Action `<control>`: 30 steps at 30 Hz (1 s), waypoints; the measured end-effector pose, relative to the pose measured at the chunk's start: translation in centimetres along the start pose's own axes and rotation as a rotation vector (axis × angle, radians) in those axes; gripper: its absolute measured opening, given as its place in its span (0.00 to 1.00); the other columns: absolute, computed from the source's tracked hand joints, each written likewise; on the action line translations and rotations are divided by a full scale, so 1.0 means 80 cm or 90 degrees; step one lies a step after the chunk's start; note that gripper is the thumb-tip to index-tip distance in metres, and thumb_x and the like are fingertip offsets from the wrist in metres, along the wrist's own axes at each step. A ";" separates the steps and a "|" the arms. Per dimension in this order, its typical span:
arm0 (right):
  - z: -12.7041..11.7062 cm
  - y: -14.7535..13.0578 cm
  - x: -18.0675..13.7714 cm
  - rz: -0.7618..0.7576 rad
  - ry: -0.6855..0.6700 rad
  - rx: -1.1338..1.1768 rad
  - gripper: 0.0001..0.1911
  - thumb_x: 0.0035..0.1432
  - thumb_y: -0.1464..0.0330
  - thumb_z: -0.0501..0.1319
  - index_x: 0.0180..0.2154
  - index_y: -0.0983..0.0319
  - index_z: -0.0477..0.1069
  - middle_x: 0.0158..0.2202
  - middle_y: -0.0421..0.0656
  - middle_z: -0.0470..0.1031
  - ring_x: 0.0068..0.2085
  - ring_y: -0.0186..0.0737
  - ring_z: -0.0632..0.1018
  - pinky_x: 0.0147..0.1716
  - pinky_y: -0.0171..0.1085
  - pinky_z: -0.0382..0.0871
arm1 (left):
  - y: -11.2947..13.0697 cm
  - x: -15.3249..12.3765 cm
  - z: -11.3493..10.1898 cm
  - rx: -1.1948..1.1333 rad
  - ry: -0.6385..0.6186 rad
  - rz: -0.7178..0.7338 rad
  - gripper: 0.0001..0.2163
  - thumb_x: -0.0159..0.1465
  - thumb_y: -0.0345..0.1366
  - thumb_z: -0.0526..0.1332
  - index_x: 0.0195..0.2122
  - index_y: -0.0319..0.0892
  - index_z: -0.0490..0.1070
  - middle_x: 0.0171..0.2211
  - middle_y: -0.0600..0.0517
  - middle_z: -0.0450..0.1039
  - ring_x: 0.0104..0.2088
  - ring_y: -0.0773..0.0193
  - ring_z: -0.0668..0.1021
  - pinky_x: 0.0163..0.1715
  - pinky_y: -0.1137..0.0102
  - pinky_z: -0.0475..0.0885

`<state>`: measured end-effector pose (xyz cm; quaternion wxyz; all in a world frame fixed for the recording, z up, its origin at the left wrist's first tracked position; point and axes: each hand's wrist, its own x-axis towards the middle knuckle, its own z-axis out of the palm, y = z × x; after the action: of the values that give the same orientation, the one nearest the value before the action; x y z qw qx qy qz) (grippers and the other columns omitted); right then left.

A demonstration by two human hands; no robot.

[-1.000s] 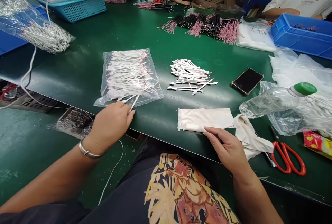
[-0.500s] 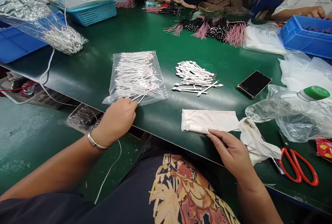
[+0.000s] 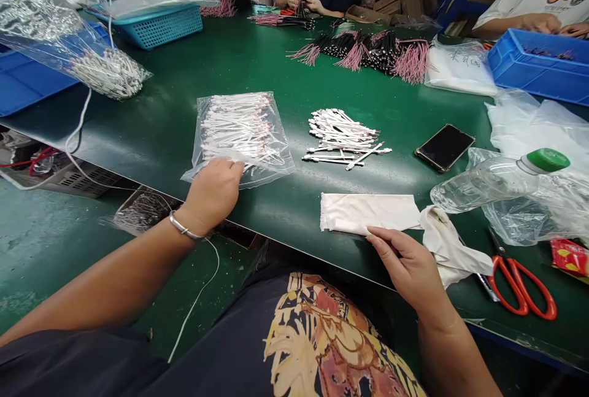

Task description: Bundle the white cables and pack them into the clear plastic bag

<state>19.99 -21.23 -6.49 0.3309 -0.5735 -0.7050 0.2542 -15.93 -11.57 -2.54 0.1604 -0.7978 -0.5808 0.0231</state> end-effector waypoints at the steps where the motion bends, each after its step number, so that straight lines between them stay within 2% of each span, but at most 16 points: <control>1: 0.000 0.000 0.000 0.001 0.001 -0.001 0.11 0.60 0.65 0.58 0.43 0.57 0.74 0.42 0.44 0.78 0.43 0.42 0.77 0.44 0.40 0.71 | -0.001 0.004 0.002 -0.009 0.004 -0.010 0.13 0.63 0.26 0.47 0.40 0.36 0.71 0.32 0.41 0.68 0.36 0.52 0.70 0.35 0.62 0.64; 6: 0.001 0.000 0.000 0.003 0.010 -0.001 0.11 0.60 0.64 0.58 0.43 0.58 0.74 0.42 0.45 0.78 0.43 0.43 0.78 0.44 0.42 0.72 | -0.008 0.021 0.011 -0.007 0.002 -0.015 0.13 0.63 0.28 0.47 0.35 0.37 0.72 0.32 0.41 0.68 0.37 0.50 0.70 0.33 0.62 0.64; 12: 0.001 -0.003 0.001 0.006 0.008 0.007 0.11 0.60 0.65 0.58 0.44 0.58 0.74 0.42 0.44 0.78 0.43 0.42 0.77 0.44 0.41 0.71 | -0.016 0.036 0.008 0.038 -0.024 0.031 0.12 0.62 0.27 0.48 0.29 0.40 0.71 0.29 0.41 0.69 0.35 0.50 0.71 0.32 0.61 0.64; 15: 0.001 -0.003 0.001 0.010 0.008 0.010 0.11 0.60 0.65 0.58 0.44 0.58 0.74 0.42 0.44 0.78 0.43 0.41 0.77 0.44 0.40 0.71 | -0.016 0.041 0.006 0.044 -0.037 0.053 0.12 0.61 0.26 0.48 0.30 0.38 0.71 0.29 0.39 0.70 0.35 0.48 0.72 0.32 0.60 0.64; 19: 0.002 -0.001 -0.001 0.007 0.009 0.009 0.11 0.60 0.65 0.58 0.43 0.58 0.74 0.42 0.44 0.78 0.43 0.41 0.77 0.44 0.40 0.71 | -0.013 0.036 0.005 0.055 -0.013 0.066 0.12 0.62 0.28 0.47 0.33 0.36 0.70 0.31 0.38 0.70 0.35 0.49 0.72 0.33 0.60 0.64; 23: 0.000 -0.009 0.004 -0.009 0.006 0.009 0.10 0.60 0.66 0.58 0.42 0.58 0.74 0.40 0.44 0.78 0.42 0.42 0.78 0.42 0.40 0.72 | -0.008 0.017 0.008 0.049 0.008 0.051 0.14 0.64 0.29 0.44 0.35 0.38 0.70 0.27 0.44 0.69 0.33 0.53 0.73 0.34 0.62 0.64; 27: 0.003 -0.047 0.030 -0.062 -0.108 0.009 0.10 0.61 0.65 0.56 0.42 0.56 0.74 0.39 0.43 0.79 0.40 0.41 0.78 0.41 0.39 0.72 | -0.005 0.002 0.019 -0.003 0.032 0.028 0.16 0.66 0.31 0.43 0.38 0.37 0.71 0.27 0.43 0.70 0.34 0.52 0.74 0.35 0.61 0.66; 30: 0.025 -0.087 0.062 -0.090 -0.229 0.044 0.12 0.62 0.66 0.54 0.43 0.55 0.75 0.39 0.42 0.79 0.39 0.39 0.79 0.40 0.38 0.73 | -0.007 -0.003 0.027 -0.122 0.071 0.027 0.15 0.66 0.35 0.46 0.44 0.38 0.71 0.32 0.42 0.74 0.39 0.51 0.75 0.40 0.59 0.67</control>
<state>13.38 -17.79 -1.81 0.2358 -0.4565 -0.7821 0.3526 -16.98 -11.16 -4.45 0.1148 -0.8219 -0.5531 -0.0737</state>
